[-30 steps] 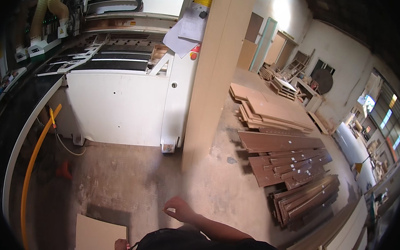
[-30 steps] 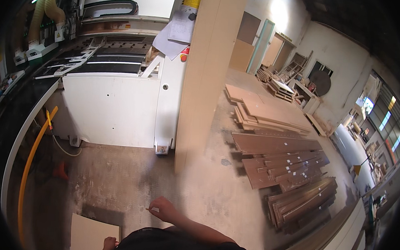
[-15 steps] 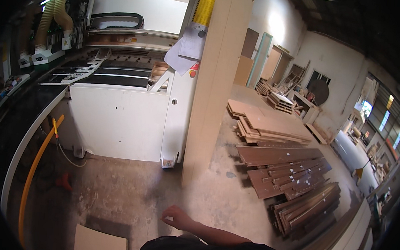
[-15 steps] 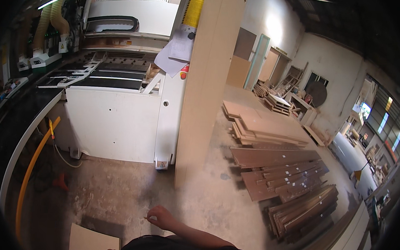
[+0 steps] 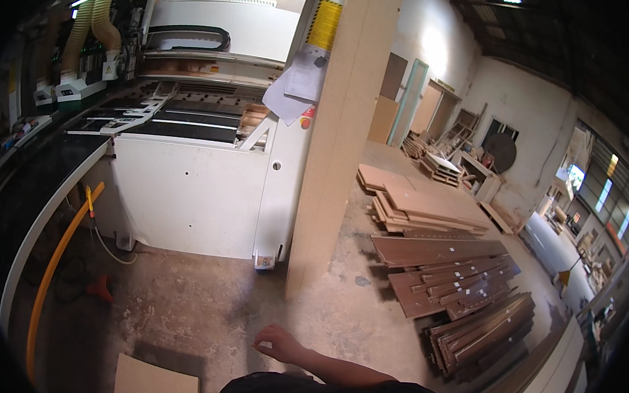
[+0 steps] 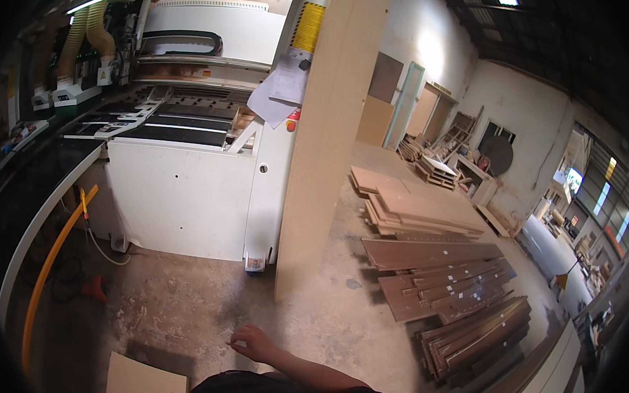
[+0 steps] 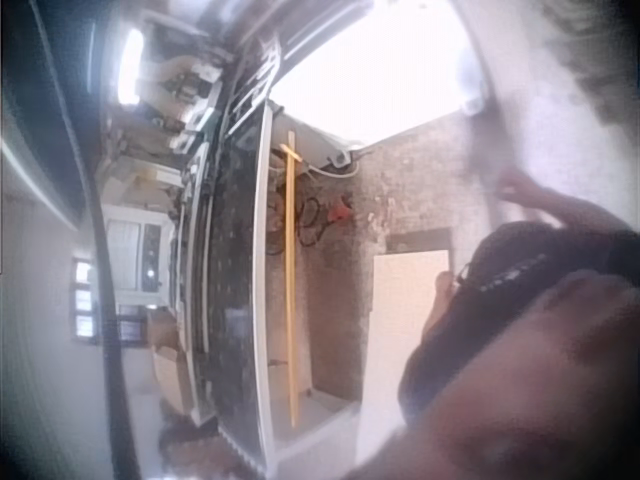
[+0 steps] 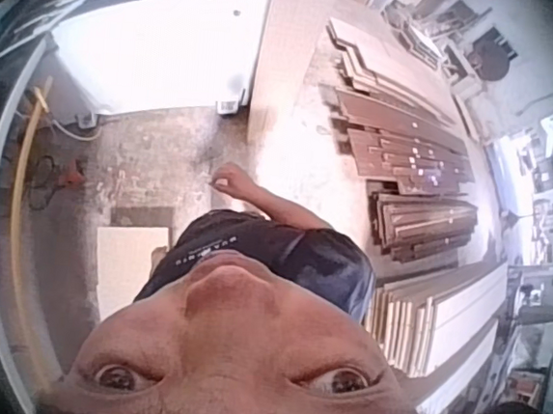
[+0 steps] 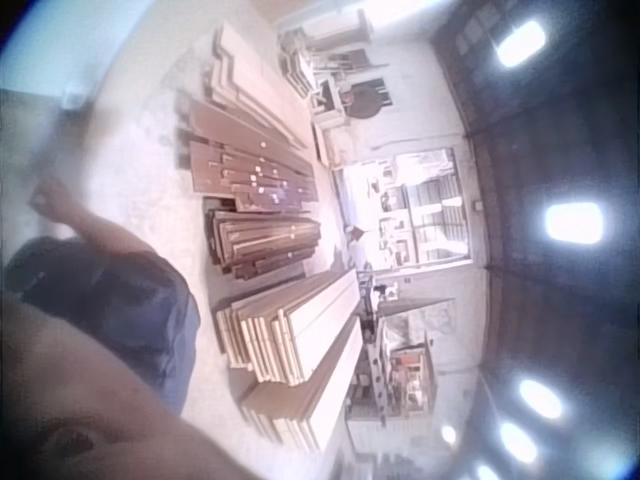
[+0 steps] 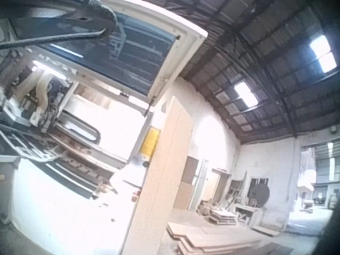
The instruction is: The person places large wood panels onto a CNC cutting machine, aligns them, and uses a handheld tool to guide the cutting process. After cutting, the person removes the panels and stacks them on the floor.
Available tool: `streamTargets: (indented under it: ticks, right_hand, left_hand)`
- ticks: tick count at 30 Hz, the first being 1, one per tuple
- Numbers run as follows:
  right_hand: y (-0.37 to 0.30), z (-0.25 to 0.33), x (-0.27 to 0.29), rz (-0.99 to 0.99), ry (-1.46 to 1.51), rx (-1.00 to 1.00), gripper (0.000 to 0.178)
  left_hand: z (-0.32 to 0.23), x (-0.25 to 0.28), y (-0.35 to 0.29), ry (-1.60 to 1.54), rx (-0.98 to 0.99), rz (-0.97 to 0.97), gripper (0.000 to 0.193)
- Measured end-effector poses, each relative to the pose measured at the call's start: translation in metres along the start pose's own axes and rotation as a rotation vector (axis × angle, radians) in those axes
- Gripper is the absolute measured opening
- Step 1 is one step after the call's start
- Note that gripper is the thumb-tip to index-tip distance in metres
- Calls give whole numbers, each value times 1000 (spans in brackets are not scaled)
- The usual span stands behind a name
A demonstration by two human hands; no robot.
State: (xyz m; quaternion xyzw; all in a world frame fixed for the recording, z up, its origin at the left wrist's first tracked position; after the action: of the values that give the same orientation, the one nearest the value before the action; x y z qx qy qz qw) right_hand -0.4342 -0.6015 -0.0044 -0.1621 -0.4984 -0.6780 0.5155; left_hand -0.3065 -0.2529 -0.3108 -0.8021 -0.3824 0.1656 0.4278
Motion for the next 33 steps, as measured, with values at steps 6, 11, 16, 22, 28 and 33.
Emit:
streamTargets:
  ticks: [6,11,16,22,28,33]
  right_hand:
    - [5,1,-2,1,11,19,9]
    - [7,3,-2,17,22,10,9]
    - [10,3,-3,33,11,18,7]
    - [9,6,-1,26,26,39,8]
    - [41,19,38,-53,50,-39,10]
    - [108,69,107,-334,300,65,16]
  left_hand:
    - [-13,9,-31,-26,-13,-72,26]
    - [-18,15,-10,378,-260,-117,28]
    - [-11,20,11,649,-476,-171,28]
    - [-2,10,24,897,-595,-291,28]
    - [26,13,56,1105,-506,-265,33]
    - [48,20,78,1238,-456,-234,37]
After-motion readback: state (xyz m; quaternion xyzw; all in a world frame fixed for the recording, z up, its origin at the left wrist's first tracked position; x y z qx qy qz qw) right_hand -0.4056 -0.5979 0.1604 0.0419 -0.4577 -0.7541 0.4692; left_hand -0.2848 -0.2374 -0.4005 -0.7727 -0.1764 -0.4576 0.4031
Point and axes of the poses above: each hand's wrist, its own y-axis towards the middle knuckle, its own x-axis out of the back of the hand, z = x × y, the point moved 6 cm from there along y, towards the middle knuckle, and after that the axes turned 14 degrees about x, right-handed, at the moved point
